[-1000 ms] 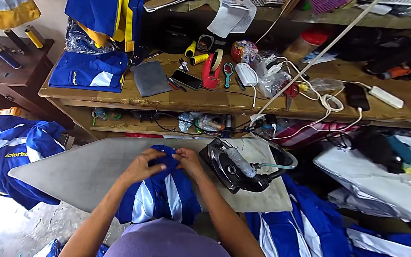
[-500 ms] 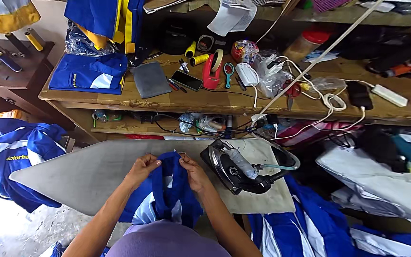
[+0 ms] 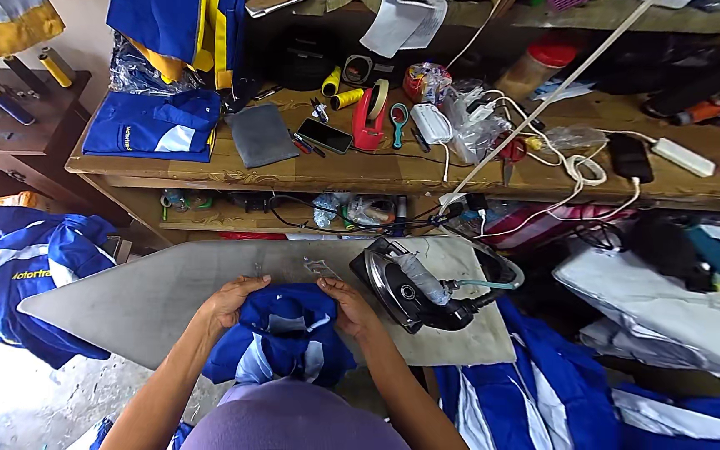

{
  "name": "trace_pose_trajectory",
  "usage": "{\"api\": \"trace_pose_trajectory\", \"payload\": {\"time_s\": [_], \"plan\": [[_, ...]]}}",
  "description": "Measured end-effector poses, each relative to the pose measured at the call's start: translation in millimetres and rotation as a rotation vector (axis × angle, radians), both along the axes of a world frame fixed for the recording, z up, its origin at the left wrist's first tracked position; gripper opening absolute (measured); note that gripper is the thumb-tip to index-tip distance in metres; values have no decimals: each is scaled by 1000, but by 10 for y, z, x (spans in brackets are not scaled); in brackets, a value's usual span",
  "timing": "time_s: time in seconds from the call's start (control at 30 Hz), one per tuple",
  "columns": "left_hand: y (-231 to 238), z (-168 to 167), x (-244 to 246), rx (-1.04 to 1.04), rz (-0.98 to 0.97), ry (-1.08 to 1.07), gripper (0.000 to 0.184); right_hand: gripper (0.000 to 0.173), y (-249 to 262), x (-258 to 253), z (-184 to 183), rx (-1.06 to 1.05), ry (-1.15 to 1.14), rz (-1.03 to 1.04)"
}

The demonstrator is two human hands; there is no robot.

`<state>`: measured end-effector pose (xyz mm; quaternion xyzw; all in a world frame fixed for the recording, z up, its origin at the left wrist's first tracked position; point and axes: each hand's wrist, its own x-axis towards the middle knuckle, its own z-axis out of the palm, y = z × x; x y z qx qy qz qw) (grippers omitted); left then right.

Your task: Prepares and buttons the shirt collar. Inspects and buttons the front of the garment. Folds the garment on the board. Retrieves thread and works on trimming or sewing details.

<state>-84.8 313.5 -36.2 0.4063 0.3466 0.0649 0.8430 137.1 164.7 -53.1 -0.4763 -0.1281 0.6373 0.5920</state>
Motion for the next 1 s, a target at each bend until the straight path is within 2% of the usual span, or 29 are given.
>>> {"api": "trace_pose_trajectory", "payload": {"time_s": [0.1,0.17,0.2,0.23,0.27,0.37,0.43,0.53,0.73,0.9,0.97,1.0], "plan": [[136,-165,16,113,9,-142,24,27,37,31,-199,193,106,-36],[190,-241,38,237,36,-172,13,49,38,24,-268,282,81,17],[197,-258,62,311,69,-140,14,60,28,16,-280,276,12,60],[199,-268,89,379,102,-99,16,64,11,-2,-278,221,-75,82],[194,-278,113,427,139,-67,17,60,-16,-29,-268,122,-177,89],[164,-299,159,496,183,-38,17,26,-99,-93,-262,-204,-385,151],[158,-306,176,490,185,-27,16,24,-150,-96,-253,-272,-303,257],[166,-321,189,435,204,-25,15,13,-215,-163,-291,-121,-88,203],[195,-351,134,266,284,-21,15,26,-219,-360,-366,283,248,-65],[206,-410,117,175,352,-57,14,41,-185,-362,-486,308,282,-109],[198,-391,114,282,307,-26,21,42,-157,-367,-440,243,259,-137],[192,-373,113,436,249,42,31,42,-137,-374,-415,204,251,-159]]}}
